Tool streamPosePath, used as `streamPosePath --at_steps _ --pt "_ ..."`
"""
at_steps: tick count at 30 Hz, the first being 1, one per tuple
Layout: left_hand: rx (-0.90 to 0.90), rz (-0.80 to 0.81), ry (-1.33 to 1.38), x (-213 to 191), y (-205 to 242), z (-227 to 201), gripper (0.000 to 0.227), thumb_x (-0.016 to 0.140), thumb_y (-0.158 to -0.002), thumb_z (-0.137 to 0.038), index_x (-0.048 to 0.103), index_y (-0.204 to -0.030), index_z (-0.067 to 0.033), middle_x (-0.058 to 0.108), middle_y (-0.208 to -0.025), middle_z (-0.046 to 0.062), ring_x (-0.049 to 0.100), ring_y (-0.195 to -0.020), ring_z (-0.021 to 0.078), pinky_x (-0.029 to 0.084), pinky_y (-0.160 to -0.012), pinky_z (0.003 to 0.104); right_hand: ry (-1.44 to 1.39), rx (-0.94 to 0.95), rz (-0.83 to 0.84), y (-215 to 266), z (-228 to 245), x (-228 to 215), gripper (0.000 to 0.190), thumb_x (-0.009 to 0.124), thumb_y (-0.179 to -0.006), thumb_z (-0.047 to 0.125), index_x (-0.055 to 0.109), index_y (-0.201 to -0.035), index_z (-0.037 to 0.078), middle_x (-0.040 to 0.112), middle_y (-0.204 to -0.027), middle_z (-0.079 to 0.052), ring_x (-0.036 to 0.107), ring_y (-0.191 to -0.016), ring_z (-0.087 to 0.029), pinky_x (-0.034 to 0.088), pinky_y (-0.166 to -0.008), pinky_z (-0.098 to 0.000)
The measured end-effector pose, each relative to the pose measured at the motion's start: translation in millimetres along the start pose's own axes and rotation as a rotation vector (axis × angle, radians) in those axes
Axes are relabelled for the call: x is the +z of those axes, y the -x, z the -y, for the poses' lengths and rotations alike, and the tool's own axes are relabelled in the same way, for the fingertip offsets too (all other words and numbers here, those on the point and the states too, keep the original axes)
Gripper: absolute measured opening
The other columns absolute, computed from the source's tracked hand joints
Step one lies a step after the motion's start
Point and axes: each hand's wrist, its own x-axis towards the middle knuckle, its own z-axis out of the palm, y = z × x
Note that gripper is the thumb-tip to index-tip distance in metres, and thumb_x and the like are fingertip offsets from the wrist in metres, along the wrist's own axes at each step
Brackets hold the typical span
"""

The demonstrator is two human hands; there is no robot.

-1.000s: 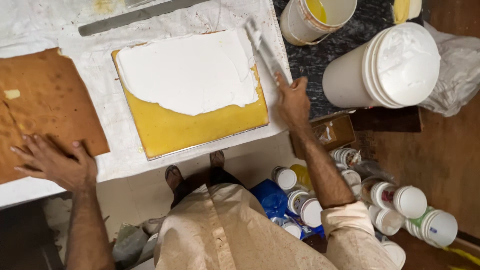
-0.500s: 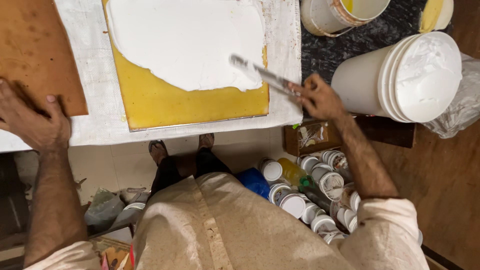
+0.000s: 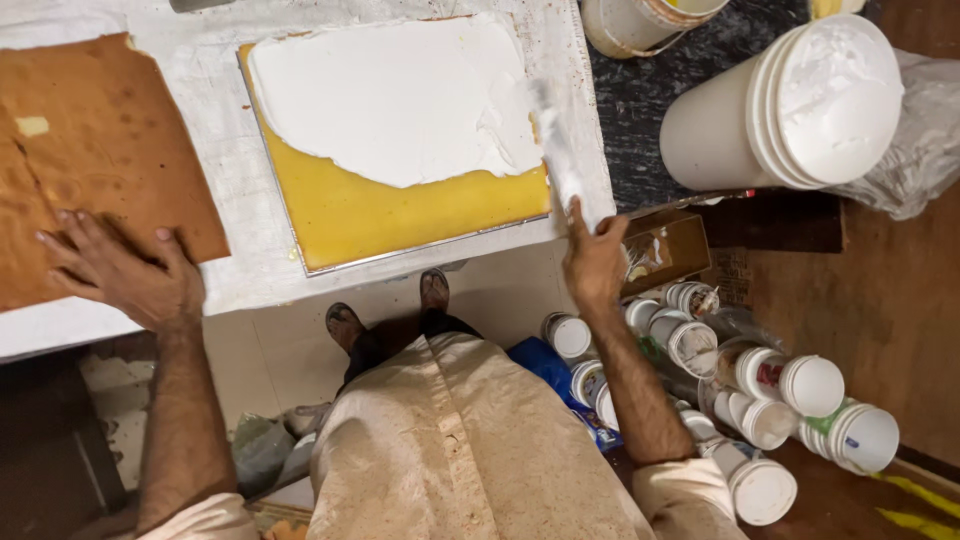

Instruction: The person scoops white paint from a bucket using a trowel and spreads it evenly over a yellow rectangular board. They repeat this process, smoothing the surface and covering the yellow base completely. Later, they apply the white paint to a brown board in the same manner.

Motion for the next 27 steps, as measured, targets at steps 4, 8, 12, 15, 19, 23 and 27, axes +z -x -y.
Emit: streamPosePath --at_steps 4,8,12,15,19,23,27 --pt "-0.030 0.017 -0.003 6 -3 5 0.094 0.032 -0.108 -0.077 0.024 -0.170 -0.0061 0.007 -0.176 0.018 -0.004 -0.161 0.0396 -0.006 -0.128 0.065 -0.153 0.022 -0.124 -15 24 -10 0.042 0.064 -0.105 0.020 0.063 -0.147 0.020 0.044 -0.100 -0.018 0.055 -0.086 -0.033 0.053 -0.073 -0.0441" --pt "-0.096 0.084 0.003 11 -8 16 0.095 0.033 -0.103 -0.079 0.023 -0.169 -0.0118 0.003 -0.176 0.011 -0.005 -0.161 0.0360 -0.008 -0.127 0.064 -0.323 0.017 -0.001 2 106 4 0.037 0.057 -0.107 0.018 0.065 -0.142 0.013 0.044 -0.107 -0.023 0.059 -0.081 -0.034 0.056 -0.073 -0.0472" --pt "-0.109 0.122 -0.026 10 -10 15 0.093 0.034 -0.102 -0.075 0.023 -0.169 -0.0105 0.005 -0.177 0.009 -0.003 -0.162 0.0326 -0.010 -0.127 0.063 -0.336 0.009 0.138 35 210 35 0.043 0.054 -0.104 0.022 0.057 -0.147 0.018 0.045 -0.107 -0.022 0.061 -0.066 -0.032 0.058 -0.063 -0.0465" --pt "-0.078 0.111 -0.001 1 -10 12 0.087 0.039 -0.106 -0.068 0.025 -0.167 -0.0078 0.009 -0.176 0.011 -0.002 -0.161 0.0336 -0.009 -0.127 0.063 -0.266 -0.051 0.193 57 265 53 0.048 0.056 -0.103 0.021 0.050 -0.151 0.023 0.045 -0.111 -0.020 0.060 -0.069 -0.030 0.058 -0.061 -0.0434" --pt "-0.003 0.024 0.075 -11 -6 8 0.080 0.048 -0.108 -0.056 0.029 -0.164 -0.0020 0.017 -0.175 0.013 0.002 -0.161 0.0371 -0.006 -0.126 0.066 -0.053 -0.068 0.241 62 276 49 0.069 0.059 -0.094 0.007 0.043 -0.157 0.030 0.036 -0.126 -0.029 0.061 -0.072 -0.026 0.058 -0.054 -0.0381" --pt "0.027 -0.016 0.156 -15 -4 5 0.077 0.054 -0.106 -0.050 0.034 -0.162 -0.0006 0.022 -0.173 0.014 0.004 -0.160 0.0393 -0.005 -0.125 0.067 0.106 -0.090 0.062 10 223 15 0.069 0.069 -0.092 0.012 0.045 -0.155 0.029 0.042 -0.109 -0.021 0.059 -0.070 -0.029 0.054 -0.050 -0.0394" --pt "-0.017 0.025 0.136 -16 -4 5 0.079 0.053 -0.106 -0.054 0.034 -0.161 -0.0006 0.021 -0.173 0.014 0.005 -0.160 0.0400 -0.005 -0.124 0.068 -0.066 -0.505 -0.139 -33 175 -14 0.055 0.073 -0.099 0.016 0.060 -0.150 0.032 0.042 -0.102 -0.013 0.054 -0.075 -0.024 0.053 -0.060 -0.0394"
